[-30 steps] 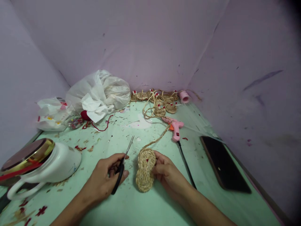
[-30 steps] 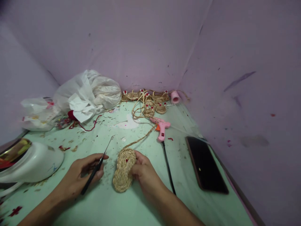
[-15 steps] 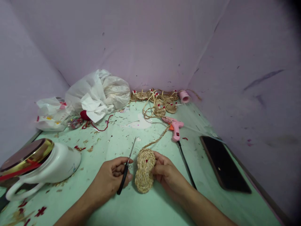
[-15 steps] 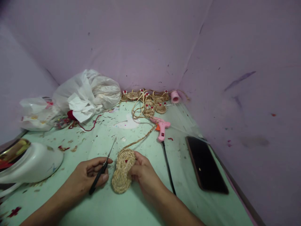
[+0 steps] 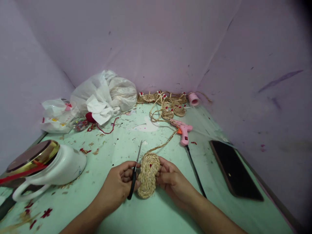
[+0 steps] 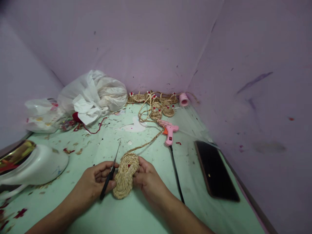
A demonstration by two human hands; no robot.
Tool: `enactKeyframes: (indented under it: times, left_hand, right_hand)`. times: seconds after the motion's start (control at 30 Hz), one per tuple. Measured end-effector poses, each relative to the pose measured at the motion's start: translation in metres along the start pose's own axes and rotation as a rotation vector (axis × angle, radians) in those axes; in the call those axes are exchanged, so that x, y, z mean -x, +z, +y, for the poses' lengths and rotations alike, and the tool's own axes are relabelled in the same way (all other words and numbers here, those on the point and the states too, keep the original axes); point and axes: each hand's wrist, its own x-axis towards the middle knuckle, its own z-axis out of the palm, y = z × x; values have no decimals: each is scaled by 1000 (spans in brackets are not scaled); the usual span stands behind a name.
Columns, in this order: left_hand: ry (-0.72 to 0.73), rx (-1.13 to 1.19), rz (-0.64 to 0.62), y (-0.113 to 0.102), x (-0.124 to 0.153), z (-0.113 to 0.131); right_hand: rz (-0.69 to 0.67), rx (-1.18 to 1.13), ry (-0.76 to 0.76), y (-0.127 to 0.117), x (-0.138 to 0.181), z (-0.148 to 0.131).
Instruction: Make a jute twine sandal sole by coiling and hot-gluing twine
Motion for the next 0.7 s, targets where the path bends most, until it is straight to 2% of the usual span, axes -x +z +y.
enactKeyframes:
  times: [0.37, 0.6, 0.7]
  left_hand:
    - [20, -26, 12, 1, -2, -3]
    - [48, -29, -38, -1, -2, -9]
    - [42, -31, -73, 2, -1, -9]
  right_hand:
    - [0, 17, -18, 2, 0, -1]
    - [-28, 26, -32, 1, -1, 1]
    - [8, 13, -68, -1, -2, 3]
